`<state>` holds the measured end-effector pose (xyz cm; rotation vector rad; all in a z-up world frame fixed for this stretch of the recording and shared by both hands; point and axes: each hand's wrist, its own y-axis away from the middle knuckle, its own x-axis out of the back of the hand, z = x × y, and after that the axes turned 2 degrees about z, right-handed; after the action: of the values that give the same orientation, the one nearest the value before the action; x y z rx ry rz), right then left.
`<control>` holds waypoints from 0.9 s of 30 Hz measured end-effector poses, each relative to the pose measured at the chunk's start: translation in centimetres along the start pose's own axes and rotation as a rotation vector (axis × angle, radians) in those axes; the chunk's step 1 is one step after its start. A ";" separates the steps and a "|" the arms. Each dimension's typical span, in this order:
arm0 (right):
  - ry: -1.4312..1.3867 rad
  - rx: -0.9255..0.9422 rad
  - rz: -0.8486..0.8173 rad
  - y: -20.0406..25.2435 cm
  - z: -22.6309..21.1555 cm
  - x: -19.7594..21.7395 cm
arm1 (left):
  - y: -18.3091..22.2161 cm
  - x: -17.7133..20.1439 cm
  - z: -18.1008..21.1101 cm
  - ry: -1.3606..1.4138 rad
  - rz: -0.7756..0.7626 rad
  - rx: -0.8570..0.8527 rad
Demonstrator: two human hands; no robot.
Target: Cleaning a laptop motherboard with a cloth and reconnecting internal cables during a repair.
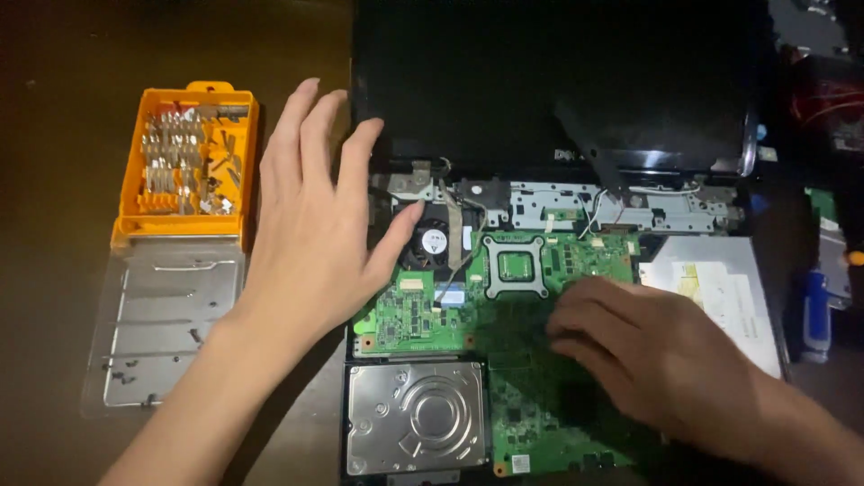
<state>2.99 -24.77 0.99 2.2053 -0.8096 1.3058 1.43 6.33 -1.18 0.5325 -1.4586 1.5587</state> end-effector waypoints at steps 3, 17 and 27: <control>0.082 -0.044 0.021 0.3 1.2 0.7 | 0.3 -0.2 0.0 0.029 -0.027 -0.006; 0.157 -0.378 0.035 2.2 2.4 0.3 | -0.1 -0.1 0.0 0.024 -0.052 0.005; 0.301 -0.436 -0.236 -1.3 -0.4 2.1 | -0.5 -0.2 0.3 0.038 -0.095 0.046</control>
<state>4.44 -24.12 2.91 1.6587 -0.6244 1.1753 1.87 5.93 -1.05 0.5883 -1.3520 1.5226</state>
